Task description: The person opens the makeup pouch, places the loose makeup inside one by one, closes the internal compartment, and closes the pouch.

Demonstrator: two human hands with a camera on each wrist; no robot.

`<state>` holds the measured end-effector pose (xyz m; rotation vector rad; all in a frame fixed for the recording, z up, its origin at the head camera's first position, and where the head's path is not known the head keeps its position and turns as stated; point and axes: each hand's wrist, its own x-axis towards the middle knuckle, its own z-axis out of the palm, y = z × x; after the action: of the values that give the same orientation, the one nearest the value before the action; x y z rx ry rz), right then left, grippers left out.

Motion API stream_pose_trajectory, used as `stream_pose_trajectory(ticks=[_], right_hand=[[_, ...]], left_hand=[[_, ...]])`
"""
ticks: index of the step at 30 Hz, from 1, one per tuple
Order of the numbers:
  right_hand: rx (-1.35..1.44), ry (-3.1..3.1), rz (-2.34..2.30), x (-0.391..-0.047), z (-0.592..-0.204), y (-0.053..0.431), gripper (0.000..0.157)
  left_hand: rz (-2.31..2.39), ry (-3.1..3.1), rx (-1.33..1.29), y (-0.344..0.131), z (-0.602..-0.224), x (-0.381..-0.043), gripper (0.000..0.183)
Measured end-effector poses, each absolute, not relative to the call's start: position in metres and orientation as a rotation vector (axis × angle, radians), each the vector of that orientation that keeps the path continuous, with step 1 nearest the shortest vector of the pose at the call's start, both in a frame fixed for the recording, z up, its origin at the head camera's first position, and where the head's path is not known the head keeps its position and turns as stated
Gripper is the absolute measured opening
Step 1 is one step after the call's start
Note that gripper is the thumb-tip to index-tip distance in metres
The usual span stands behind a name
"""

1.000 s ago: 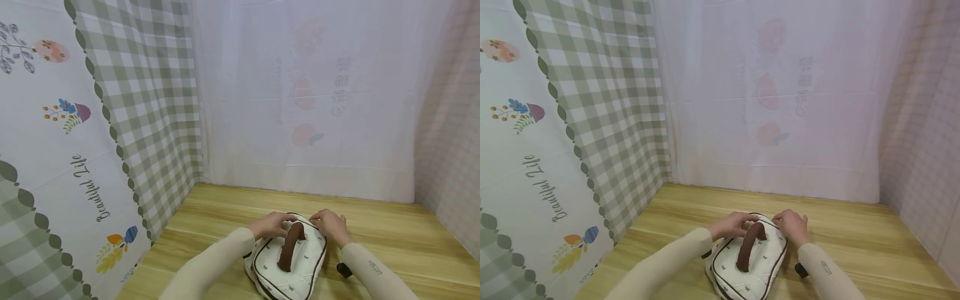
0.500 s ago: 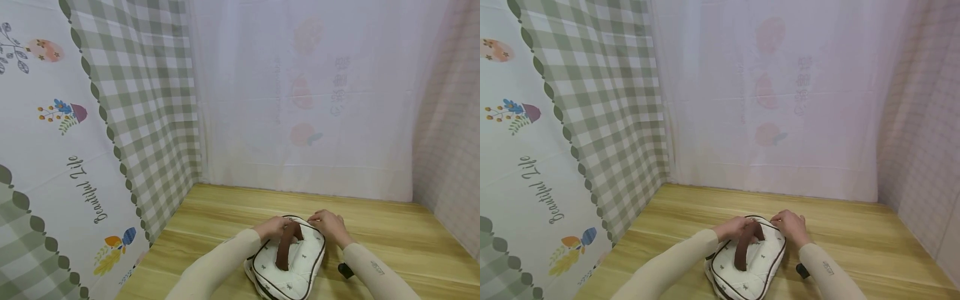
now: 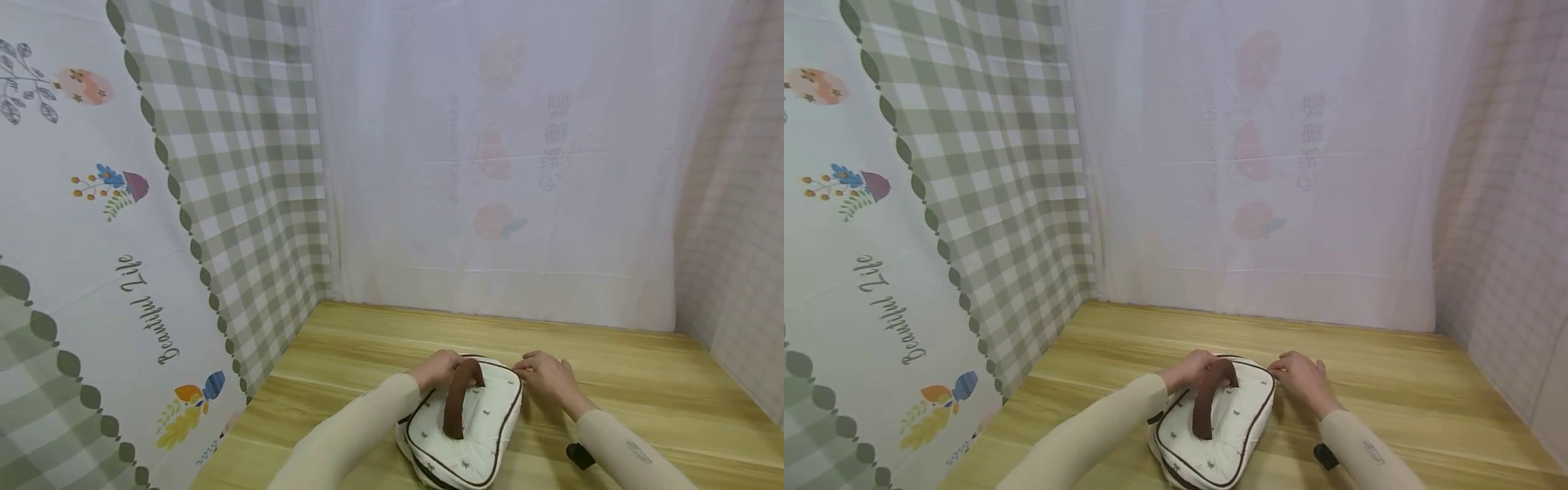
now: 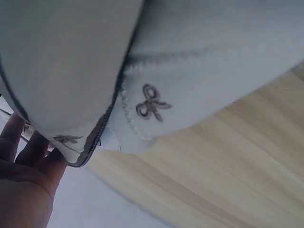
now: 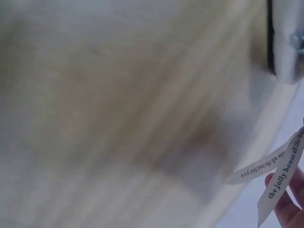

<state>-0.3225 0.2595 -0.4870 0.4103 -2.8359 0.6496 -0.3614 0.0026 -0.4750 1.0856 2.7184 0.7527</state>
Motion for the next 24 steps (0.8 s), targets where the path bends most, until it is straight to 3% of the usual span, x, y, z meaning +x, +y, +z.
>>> stream_pose_trajectory(ticks=[13,24], right_hand=[[0.447,-2.718,0.668,-0.281,-0.491,0.25,0.008],[0.411,-2.714,0.67,-0.278,-0.491,0.249,0.008]], left_hand=[[0.707,2.849,0.992,-0.014,-0.479,-0.37,0.014],[0.733,2.75,0.964,-0.02,-0.475,-0.369,0.017]])
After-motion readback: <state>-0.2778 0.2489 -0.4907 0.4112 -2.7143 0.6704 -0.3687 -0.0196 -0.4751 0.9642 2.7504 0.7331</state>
